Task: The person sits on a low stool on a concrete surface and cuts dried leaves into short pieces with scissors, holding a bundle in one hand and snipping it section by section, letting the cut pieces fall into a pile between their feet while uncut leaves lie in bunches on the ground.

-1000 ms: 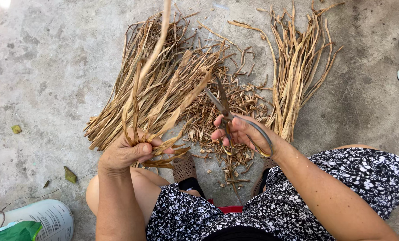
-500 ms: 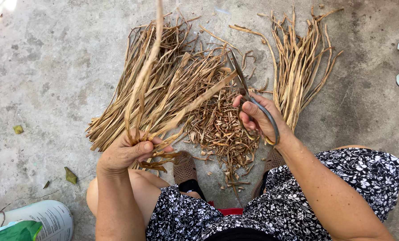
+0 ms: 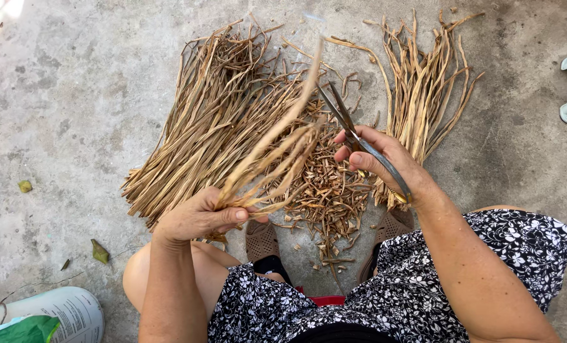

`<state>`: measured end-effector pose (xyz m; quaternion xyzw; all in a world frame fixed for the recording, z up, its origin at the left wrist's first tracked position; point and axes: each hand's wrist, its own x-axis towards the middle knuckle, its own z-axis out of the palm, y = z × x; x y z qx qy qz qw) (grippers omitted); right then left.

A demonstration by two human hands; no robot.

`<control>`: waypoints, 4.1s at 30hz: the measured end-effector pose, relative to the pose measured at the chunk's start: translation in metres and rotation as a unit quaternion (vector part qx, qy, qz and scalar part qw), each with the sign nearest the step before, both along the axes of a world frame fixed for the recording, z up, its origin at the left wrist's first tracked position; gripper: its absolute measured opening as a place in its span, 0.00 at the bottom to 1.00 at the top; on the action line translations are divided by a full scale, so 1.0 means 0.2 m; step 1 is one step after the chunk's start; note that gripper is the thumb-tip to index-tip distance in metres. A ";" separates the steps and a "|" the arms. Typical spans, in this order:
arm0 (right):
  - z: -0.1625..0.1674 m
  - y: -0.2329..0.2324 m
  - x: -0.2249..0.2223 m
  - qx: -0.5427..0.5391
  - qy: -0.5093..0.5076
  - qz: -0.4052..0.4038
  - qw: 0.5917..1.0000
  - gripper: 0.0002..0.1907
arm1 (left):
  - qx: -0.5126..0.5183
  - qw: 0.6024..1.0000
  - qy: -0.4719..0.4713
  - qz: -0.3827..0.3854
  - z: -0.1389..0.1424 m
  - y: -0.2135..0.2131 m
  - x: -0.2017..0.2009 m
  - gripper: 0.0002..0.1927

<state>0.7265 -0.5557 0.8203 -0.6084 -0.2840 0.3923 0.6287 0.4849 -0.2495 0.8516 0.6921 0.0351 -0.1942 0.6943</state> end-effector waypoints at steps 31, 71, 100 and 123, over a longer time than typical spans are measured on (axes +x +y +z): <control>0.12 0.07 -0.17 -0.093 -0.083 -0.063 0.990 0.26 | 0.092 0.992 0.088 -0.012 0.11 -0.10 0.18 0.19; 0.12 0.24 -0.08 0.265 -0.018 -0.367 0.891 0.08 | -0.211 0.976 0.046 -0.034 -0.57 -0.23 0.20 0.23; -0.55 0.83 -1.52 -0.125 -0.181 -0.176 0.959 0.30 | -0.415 0.855 0.043 0.307 -1.21 0.25 -0.27 0.22; -0.75 0.87 -1.39 -0.137 -0.203 -0.177 0.953 0.24 | -0.371 0.836 0.010 0.405 -1.25 0.17 -0.22 0.16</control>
